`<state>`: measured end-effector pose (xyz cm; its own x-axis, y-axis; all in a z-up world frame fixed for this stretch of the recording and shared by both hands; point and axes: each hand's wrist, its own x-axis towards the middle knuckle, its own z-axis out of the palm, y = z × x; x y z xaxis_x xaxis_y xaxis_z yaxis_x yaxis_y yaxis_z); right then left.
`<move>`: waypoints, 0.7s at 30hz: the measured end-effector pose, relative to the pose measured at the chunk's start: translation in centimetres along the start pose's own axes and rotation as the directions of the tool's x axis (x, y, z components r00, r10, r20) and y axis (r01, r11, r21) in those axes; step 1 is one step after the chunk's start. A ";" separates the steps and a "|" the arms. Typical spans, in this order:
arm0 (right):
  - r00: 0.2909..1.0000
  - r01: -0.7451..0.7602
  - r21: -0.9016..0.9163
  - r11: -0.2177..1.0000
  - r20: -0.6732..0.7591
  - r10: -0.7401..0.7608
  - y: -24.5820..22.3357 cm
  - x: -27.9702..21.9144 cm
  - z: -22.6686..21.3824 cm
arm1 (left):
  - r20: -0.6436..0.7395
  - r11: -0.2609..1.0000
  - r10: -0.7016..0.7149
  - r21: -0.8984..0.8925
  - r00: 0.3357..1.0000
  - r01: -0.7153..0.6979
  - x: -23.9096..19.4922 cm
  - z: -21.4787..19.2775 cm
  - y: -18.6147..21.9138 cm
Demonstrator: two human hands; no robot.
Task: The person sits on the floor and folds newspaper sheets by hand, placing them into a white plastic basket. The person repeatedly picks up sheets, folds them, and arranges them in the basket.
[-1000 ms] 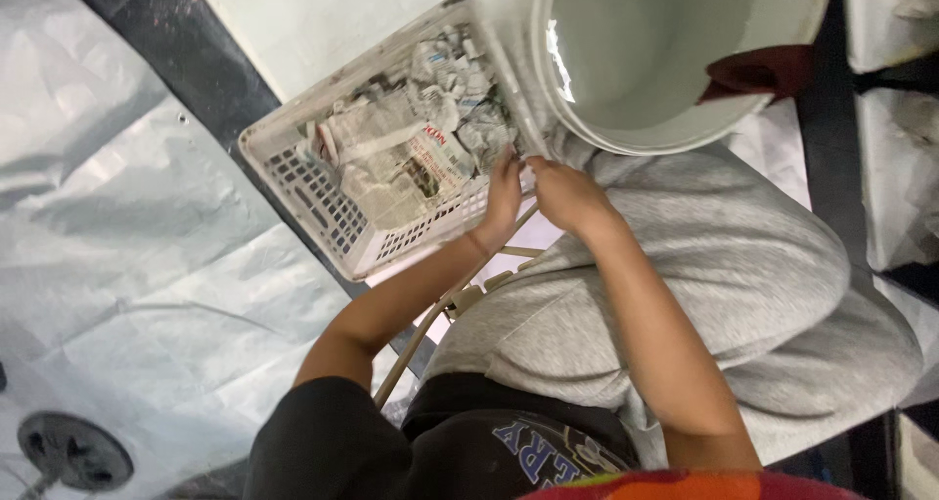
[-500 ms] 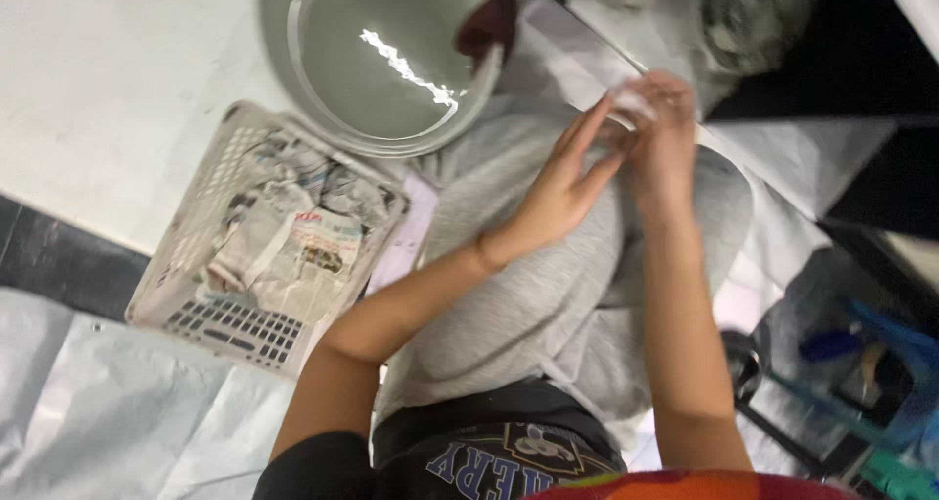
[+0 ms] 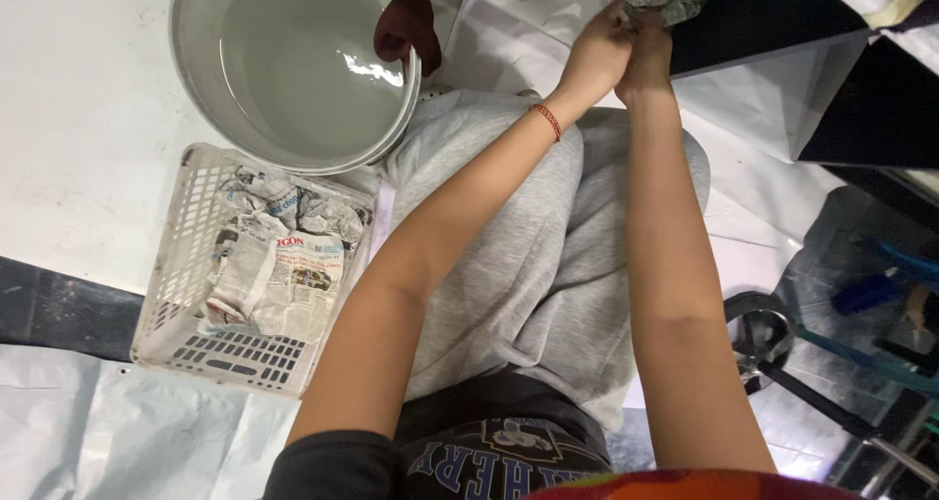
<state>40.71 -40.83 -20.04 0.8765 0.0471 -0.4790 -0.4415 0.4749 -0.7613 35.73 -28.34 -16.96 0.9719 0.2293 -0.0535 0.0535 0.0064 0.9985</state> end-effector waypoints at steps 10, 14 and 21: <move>0.981 0.000 -0.083 0.997 -0.192 -0.016 1.1 -10.3 5.4 | 0.039 0.971 -0.188 0.155 0.981 0.180 -1.1 -4.0 5.0; 0.971 -0.009 -0.147 0.989 -0.237 -0.027 1.2 -14.4 7.1 | 0.168 0.898 -0.438 0.042 0.883 0.438 -1.3 -5.9 8.0; 0.939 0.153 -0.286 0.946 -0.257 -0.230 2.2 -19.2 7.5 | 0.169 0.941 -0.332 -0.014 0.928 0.339 -3.1 -8.8 13.1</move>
<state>24.36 -34.13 -9.24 0.8750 -0.2911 -0.3868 -0.3380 0.2047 -0.9186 31.42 -20.38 -3.70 0.9231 0.0462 -0.3817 0.3762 0.0969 0.9215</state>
